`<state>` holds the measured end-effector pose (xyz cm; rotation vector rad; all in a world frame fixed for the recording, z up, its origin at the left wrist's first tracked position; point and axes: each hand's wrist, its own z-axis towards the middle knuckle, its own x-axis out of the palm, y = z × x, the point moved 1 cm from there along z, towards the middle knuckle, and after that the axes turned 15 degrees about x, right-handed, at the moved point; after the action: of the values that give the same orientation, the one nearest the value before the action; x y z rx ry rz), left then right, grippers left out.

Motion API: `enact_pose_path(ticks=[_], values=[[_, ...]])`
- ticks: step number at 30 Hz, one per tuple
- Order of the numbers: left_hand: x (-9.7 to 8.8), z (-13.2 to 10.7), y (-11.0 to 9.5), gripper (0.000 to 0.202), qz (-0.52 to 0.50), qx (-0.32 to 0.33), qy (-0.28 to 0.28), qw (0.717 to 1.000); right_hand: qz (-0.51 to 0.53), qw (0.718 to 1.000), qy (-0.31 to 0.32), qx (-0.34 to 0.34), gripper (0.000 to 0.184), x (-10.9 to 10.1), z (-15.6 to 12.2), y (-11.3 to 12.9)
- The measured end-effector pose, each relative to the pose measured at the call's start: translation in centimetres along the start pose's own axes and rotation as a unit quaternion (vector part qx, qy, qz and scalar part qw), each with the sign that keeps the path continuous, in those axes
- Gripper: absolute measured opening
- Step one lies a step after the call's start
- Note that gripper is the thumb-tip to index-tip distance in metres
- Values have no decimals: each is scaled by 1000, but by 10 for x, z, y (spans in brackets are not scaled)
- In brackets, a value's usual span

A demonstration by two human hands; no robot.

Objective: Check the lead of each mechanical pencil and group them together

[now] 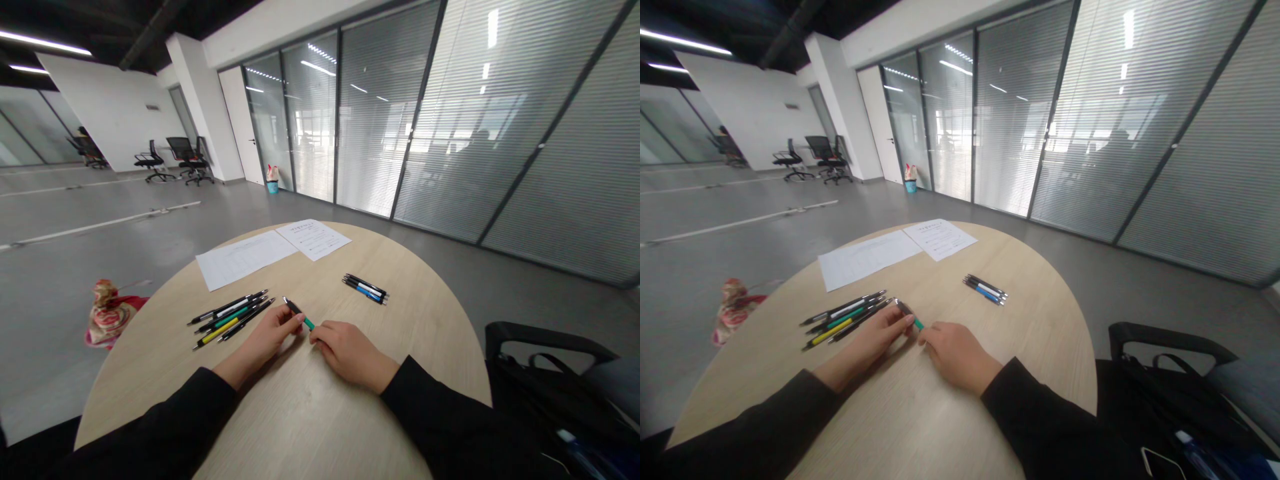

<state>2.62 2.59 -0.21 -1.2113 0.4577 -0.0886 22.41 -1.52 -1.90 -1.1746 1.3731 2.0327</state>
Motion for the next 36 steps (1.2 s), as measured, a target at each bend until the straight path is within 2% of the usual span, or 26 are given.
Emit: enact_pose_path(ticks=[9,13,21,27,31,34,36], values=[[1,0,-2,34,0,2,-8,1000,-46,994,-40,86,24,-8,0,3],[2,-1,-8,32,-4,4,-1,1000,-96,987,-51,115,17,-10,1,1],[1,0,-8,33,-8,26,-6,1000,-140,984,-83,73,13,-17,4,-2],[-1,3,0,32,16,44,1,999,-161,980,-68,95,16,-22,5,-8],[-5,4,5,31,88,54,7,995,-192,971,-48,134,20,-28,7,-19],[-8,1,1,24,226,87,27,970,-220,961,-33,166,20,-32,10,-33],[-8,0,-2,23,276,105,43,955,-232,952,-34,195,21,-36,11,-43]])
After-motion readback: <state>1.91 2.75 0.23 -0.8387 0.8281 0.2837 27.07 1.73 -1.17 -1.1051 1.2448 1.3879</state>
